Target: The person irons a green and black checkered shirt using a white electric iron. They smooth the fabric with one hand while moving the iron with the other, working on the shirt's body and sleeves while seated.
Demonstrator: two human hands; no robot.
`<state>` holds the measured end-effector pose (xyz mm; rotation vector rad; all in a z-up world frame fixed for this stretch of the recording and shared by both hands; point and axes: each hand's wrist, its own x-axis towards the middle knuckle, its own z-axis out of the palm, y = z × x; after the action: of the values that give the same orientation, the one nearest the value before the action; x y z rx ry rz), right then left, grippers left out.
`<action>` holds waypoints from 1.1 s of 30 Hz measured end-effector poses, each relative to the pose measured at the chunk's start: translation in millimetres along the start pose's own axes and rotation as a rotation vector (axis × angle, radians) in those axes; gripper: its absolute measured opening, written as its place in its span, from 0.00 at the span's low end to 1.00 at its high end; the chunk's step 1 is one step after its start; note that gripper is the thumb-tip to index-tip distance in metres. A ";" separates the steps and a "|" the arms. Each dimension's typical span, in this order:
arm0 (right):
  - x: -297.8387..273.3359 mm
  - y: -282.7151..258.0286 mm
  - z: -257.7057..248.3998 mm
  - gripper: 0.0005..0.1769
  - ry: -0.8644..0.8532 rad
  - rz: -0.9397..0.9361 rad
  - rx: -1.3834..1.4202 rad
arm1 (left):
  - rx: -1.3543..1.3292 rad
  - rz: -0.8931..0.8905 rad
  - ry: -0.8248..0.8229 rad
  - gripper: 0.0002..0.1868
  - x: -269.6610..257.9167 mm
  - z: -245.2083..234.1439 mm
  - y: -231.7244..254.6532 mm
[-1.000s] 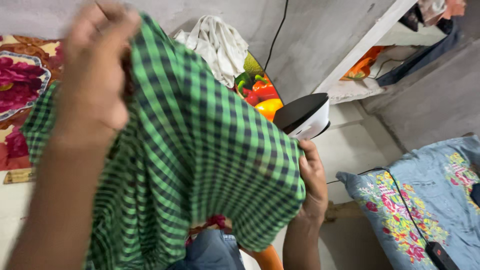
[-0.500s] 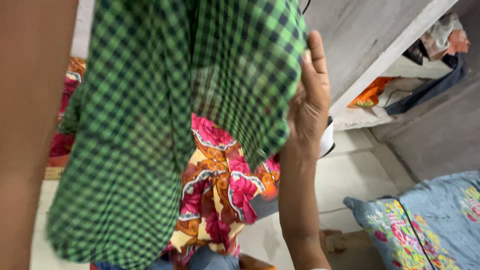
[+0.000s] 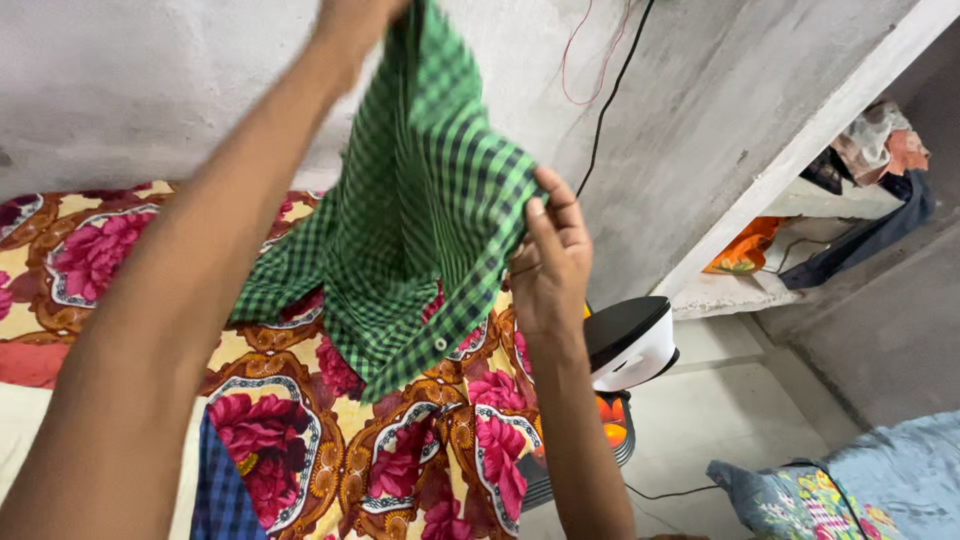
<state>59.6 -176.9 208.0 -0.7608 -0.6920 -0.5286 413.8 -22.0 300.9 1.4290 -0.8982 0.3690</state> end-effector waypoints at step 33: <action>-30.1 12.4 -8.4 0.35 0.178 0.033 -0.113 | 1.594 0.023 -0.062 0.27 -286.2 -77.0 -191.1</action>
<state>51.0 -170.1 176.2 -0.8191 -0.4869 -0.6009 391.3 102.9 -28.1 2.8563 -0.5828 1.2182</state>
